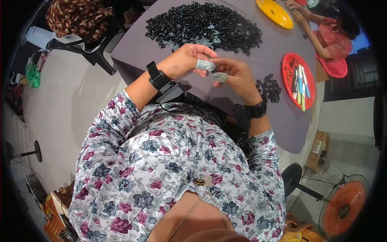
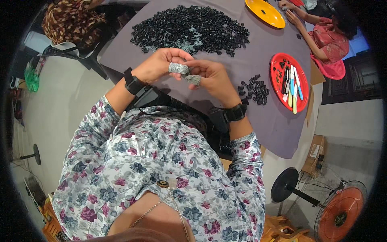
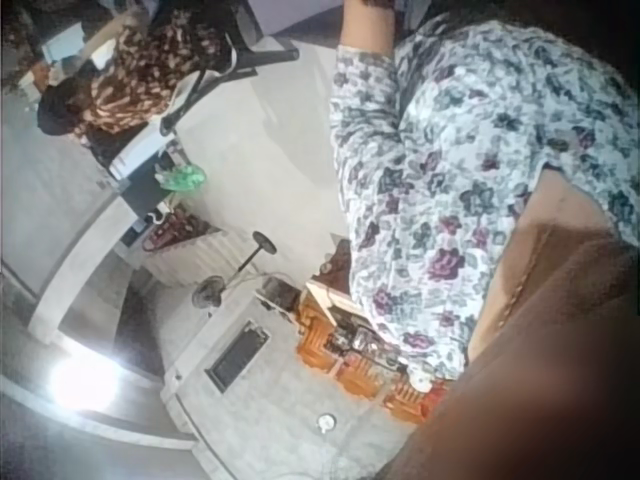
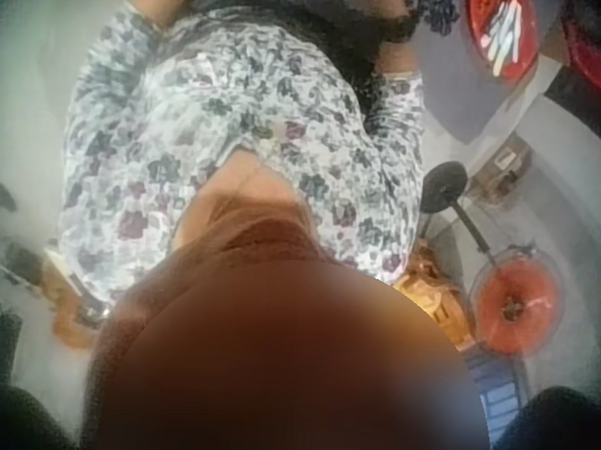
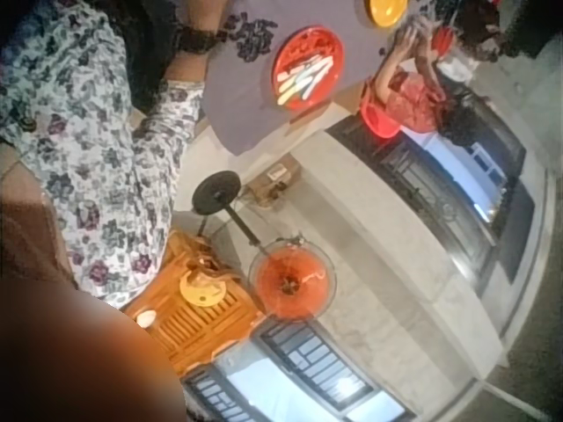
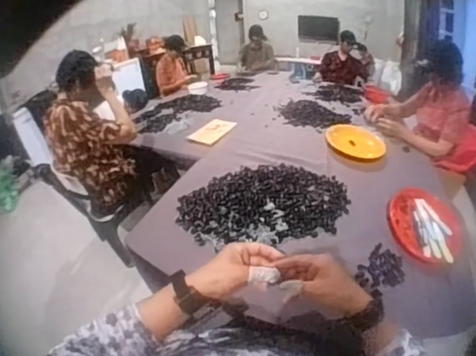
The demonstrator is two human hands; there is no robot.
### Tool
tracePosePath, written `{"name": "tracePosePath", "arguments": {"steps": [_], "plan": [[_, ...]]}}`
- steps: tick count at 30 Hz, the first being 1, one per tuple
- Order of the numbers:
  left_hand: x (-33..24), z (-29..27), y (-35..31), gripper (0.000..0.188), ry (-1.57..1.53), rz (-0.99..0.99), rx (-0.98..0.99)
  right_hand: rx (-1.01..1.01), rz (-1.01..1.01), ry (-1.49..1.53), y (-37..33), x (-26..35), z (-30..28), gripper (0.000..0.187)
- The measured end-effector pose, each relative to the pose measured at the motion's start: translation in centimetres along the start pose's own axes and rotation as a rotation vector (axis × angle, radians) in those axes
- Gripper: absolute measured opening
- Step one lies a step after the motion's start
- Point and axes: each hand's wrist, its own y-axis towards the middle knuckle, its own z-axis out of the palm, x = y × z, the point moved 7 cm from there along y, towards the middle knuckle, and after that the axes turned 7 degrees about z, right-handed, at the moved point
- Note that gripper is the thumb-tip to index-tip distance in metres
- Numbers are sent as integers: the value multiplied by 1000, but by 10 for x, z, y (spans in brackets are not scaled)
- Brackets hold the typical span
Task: Assembling small black plastic clips by inserting one component into another.
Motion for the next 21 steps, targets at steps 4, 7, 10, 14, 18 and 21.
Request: {"name": "tracePosePath", "arguments": {"steps": [4,7,10,14,18,21], "plan": [[5,1,-2,32,-90,-10,-6,2,22,-130,-1,-3,1,38],[13,0,-3,33,-84,-32,-33,-79,-109,-243,-2,-3,0,37],[13,3,-2,33,-82,-47,-52,-83,-208,-267,-1,-2,0,34],[14,1,0,35,-7,-38,-44,-205,-239,-744,-10,17,7,27],[14,7,-4,37,121,-57,20,-328,-356,-1260,-18,25,34,24],[13,14,-6,38,180,-58,83,-311,-385,-1390,-22,19,38,29]]}}
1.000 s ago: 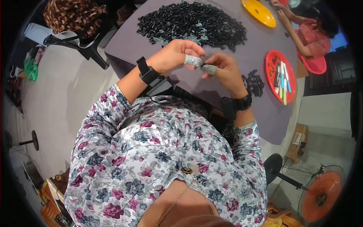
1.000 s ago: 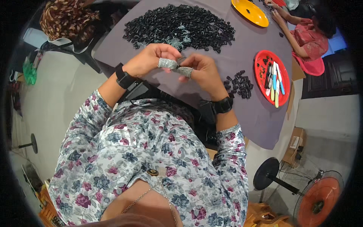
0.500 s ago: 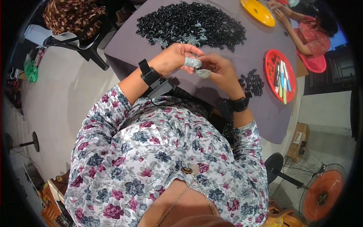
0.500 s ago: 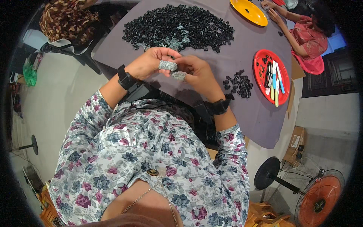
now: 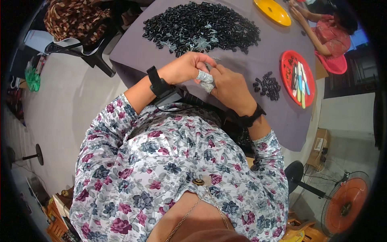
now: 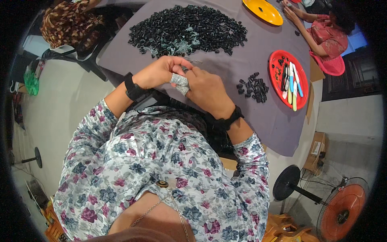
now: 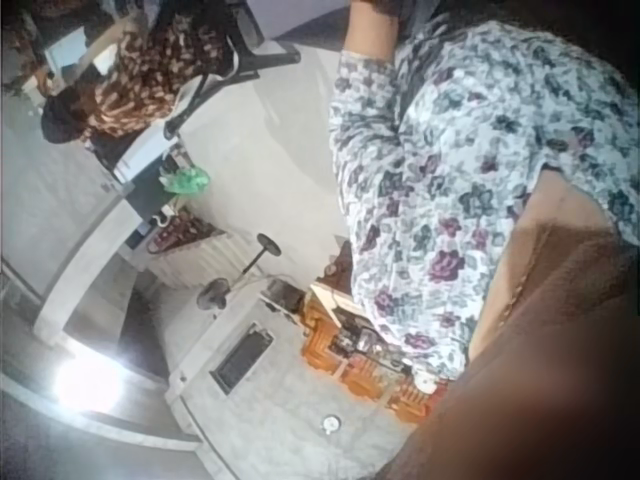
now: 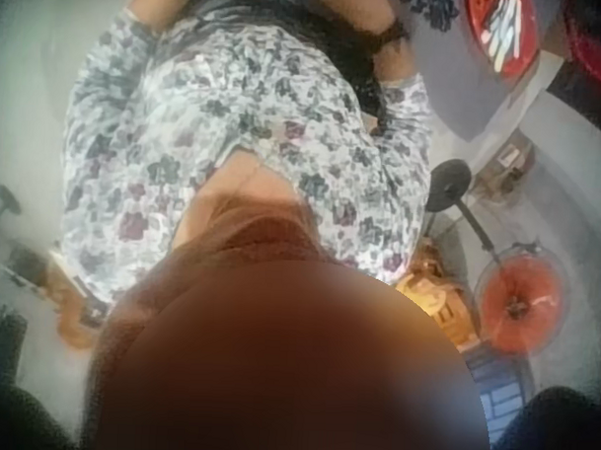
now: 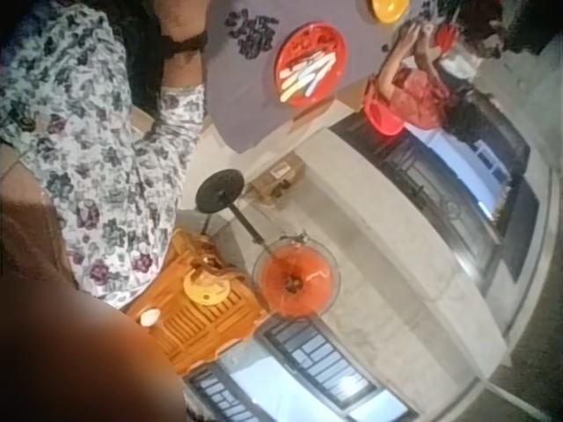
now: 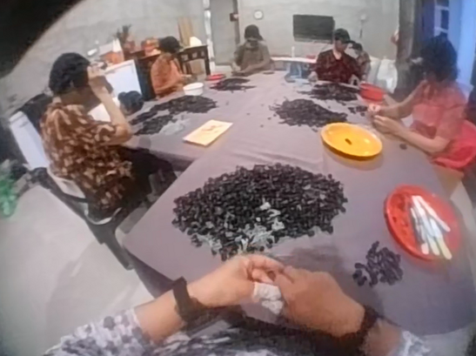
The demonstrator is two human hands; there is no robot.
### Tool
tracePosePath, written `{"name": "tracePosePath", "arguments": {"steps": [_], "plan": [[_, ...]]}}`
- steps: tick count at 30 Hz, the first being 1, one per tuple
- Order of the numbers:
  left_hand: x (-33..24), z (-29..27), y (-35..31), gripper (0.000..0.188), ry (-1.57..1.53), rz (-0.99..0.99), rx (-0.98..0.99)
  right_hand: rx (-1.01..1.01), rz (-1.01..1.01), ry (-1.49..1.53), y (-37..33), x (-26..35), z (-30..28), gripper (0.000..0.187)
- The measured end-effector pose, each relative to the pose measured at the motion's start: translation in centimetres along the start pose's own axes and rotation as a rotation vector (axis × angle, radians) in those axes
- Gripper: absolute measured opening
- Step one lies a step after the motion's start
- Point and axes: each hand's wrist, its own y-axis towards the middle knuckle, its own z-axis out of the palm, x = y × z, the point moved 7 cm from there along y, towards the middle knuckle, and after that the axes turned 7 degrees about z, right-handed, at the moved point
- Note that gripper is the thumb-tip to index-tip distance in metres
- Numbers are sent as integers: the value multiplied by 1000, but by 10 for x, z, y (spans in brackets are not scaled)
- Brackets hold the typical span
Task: Assembling small black plastic clips by inserting one component into another.
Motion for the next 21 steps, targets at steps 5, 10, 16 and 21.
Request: {"name": "tracePosePath", "arguments": {"steps": [5,10,16,21], "plan": [[-3,6,1,40,113,13,33,49,13,67,-6,-7,8,29],[-7,17,6,40,181,59,37,132,72,162,-16,-17,17,24],[-8,-6,23,31,476,83,-126,159,318,-95,-26,-71,-25,22],[-32,-25,36,31,949,174,-181,140,492,-210,-45,-135,-61,21]]}}
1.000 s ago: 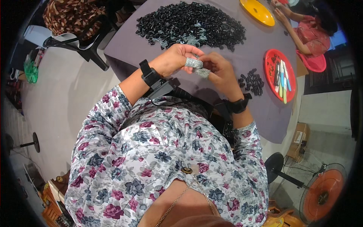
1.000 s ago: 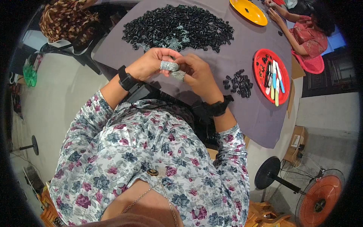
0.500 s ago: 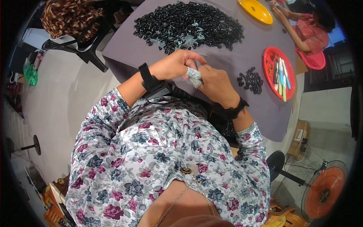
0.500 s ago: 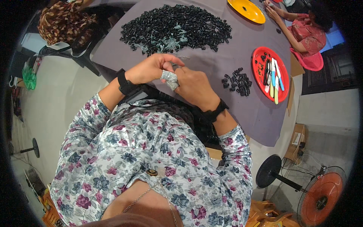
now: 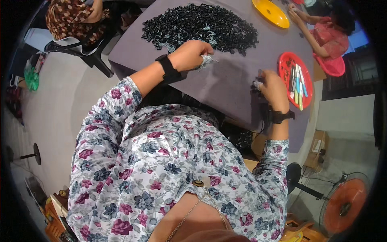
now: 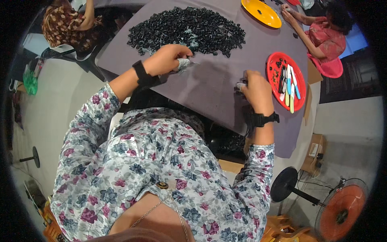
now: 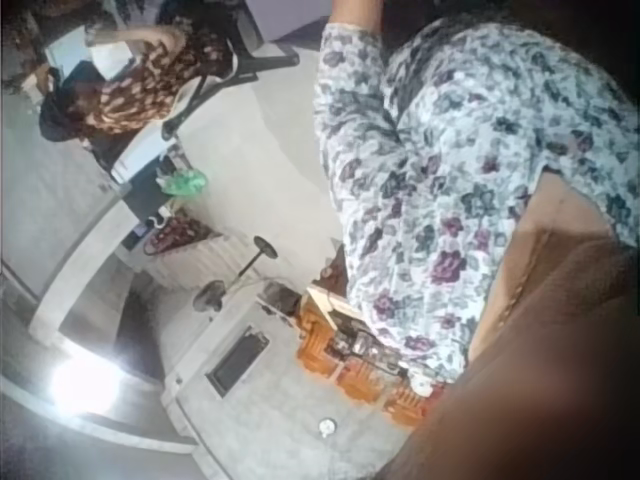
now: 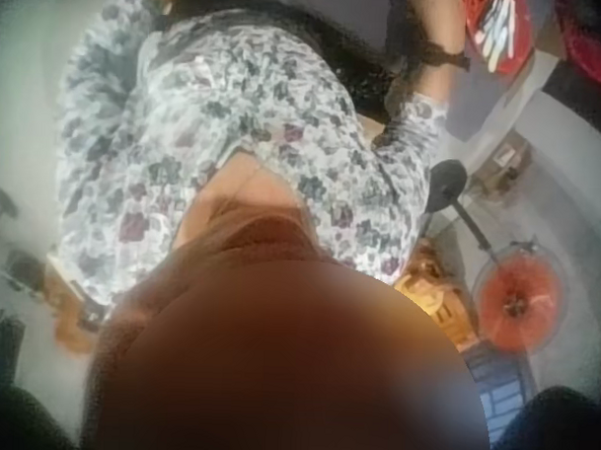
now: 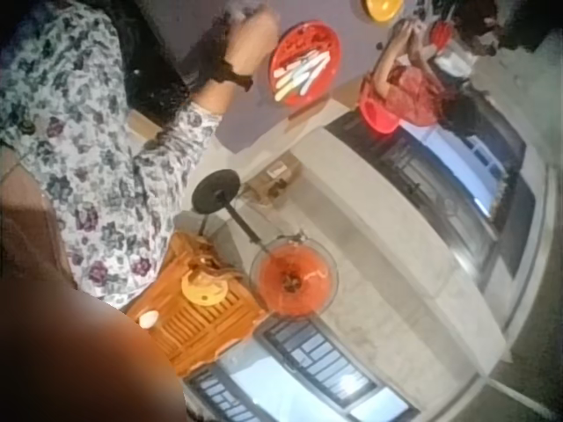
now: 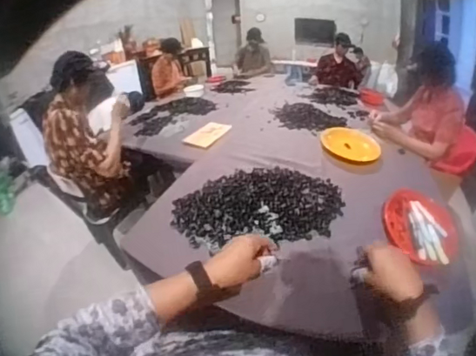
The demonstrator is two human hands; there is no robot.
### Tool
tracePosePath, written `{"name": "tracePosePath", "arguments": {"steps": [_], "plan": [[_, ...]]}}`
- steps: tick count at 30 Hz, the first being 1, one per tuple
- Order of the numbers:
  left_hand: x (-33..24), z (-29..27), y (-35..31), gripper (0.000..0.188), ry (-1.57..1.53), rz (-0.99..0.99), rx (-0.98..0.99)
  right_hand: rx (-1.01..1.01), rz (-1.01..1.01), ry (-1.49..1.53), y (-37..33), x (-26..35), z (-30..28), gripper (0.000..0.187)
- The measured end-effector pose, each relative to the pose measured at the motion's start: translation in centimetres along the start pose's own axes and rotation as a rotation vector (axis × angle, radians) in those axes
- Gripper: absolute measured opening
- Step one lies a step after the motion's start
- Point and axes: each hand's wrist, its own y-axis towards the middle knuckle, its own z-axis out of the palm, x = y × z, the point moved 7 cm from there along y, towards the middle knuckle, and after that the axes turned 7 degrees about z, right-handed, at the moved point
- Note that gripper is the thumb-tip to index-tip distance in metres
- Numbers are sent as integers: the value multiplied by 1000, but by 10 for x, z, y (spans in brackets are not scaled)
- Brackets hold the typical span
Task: Assembling small black plastic clips by inserting one component into another.
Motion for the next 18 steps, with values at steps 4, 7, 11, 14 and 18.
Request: {"name": "tracePosePath", "arguments": {"steps": [4,7,11,14,18], "plan": [[11,26,21,30,233,123,79,-48,-179,199,29,31,7,19],[4,37,25,25,379,183,138,-110,-320,323,59,65,30,20],[-8,36,27,15,410,203,155,-116,-258,345,92,77,60,20],[4,35,23,15,414,89,220,-55,-235,302,99,79,69,21],[15,28,13,15,392,36,241,79,-255,435,90,70,68,23]]}}
